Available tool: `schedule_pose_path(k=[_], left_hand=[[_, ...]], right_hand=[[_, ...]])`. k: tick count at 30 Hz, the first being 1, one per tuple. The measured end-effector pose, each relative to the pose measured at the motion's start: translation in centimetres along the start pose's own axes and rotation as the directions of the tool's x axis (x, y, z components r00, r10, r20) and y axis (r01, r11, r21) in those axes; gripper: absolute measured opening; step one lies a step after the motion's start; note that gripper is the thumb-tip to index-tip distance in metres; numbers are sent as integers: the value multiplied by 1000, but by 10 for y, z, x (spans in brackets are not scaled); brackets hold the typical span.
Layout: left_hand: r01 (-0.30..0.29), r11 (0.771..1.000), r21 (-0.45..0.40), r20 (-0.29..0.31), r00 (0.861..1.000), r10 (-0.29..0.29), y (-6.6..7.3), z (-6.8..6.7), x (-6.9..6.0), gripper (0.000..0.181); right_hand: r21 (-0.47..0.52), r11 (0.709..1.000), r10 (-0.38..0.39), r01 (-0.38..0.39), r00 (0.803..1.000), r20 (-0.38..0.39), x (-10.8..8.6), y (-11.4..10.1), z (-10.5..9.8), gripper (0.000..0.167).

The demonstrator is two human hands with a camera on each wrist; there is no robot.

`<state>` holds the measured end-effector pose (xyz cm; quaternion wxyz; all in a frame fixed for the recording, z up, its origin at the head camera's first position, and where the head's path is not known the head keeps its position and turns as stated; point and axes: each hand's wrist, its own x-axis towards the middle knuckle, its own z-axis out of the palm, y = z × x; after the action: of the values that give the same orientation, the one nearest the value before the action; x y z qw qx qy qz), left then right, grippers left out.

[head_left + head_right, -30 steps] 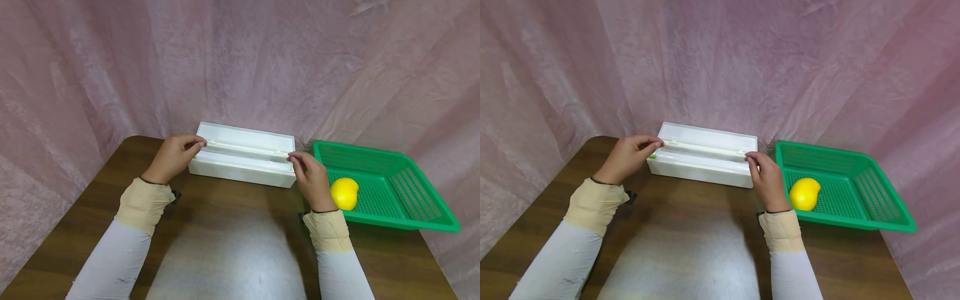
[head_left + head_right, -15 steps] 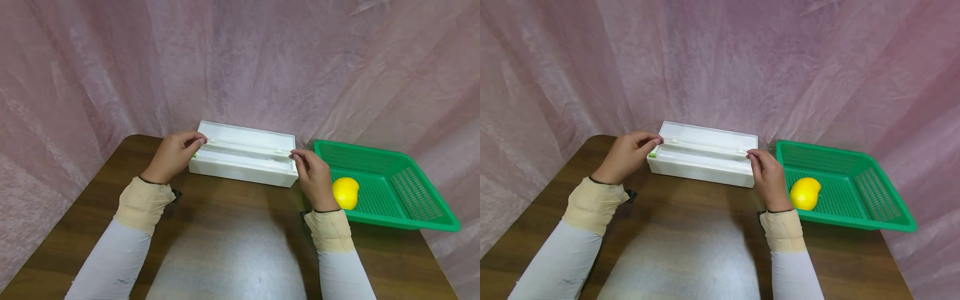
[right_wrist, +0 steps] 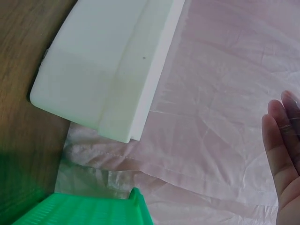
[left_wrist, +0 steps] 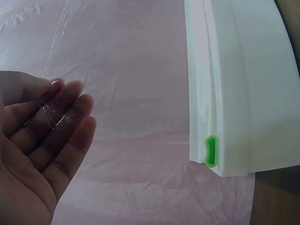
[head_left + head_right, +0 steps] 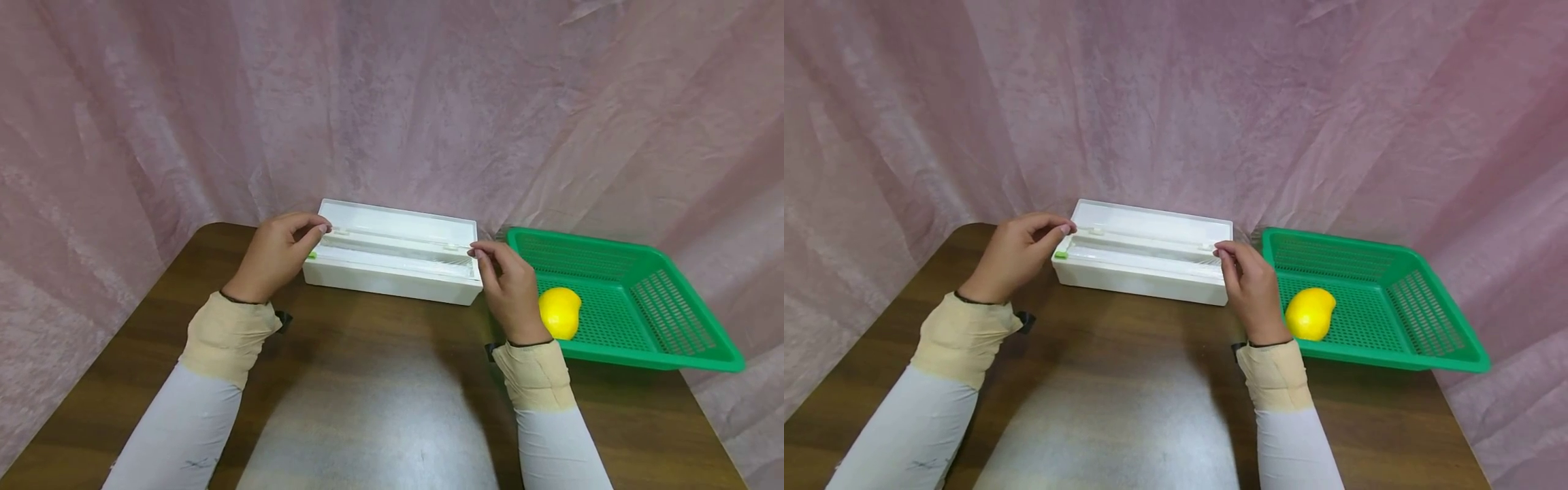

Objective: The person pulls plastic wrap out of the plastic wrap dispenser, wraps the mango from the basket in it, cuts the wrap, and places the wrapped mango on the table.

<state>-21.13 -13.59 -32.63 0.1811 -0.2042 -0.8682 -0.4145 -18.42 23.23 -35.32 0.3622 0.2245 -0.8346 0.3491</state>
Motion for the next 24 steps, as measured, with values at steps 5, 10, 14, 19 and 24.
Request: schedule_pose_path(k=[5, 10, 14, 19, 24], left_hand=[[-26, 1000, -4, -26, 999, 26, 4, -1, 0, 20], [-35, 999, 1, -46, 998, 35, 6, -2, -1, 18], [-37, 999, 0, -54, 998, 37, 8, -2, -1, 18], [-46, 999, -7, -65, 997, 46, 10, -4, -2, 17], [-56, 998, -4, -82, 995, 56, 13, -5, -3, 17]], right_hand=[[-2, 1000, 1, -1, 1000, -9, 1, -3, -2, 14], [-4, 1000, 2, -2, 1000, -12, 2, -5, -4, 15], [-16, 1000, -11, 10, 1000, -26, 3, -6, -5, 15], [-17, 1000, -15, 15, 999, -39, 3, -7, -7, 15], [-22, 1000, -13, 12, 999, -40, 3, -10, -9, 15]])
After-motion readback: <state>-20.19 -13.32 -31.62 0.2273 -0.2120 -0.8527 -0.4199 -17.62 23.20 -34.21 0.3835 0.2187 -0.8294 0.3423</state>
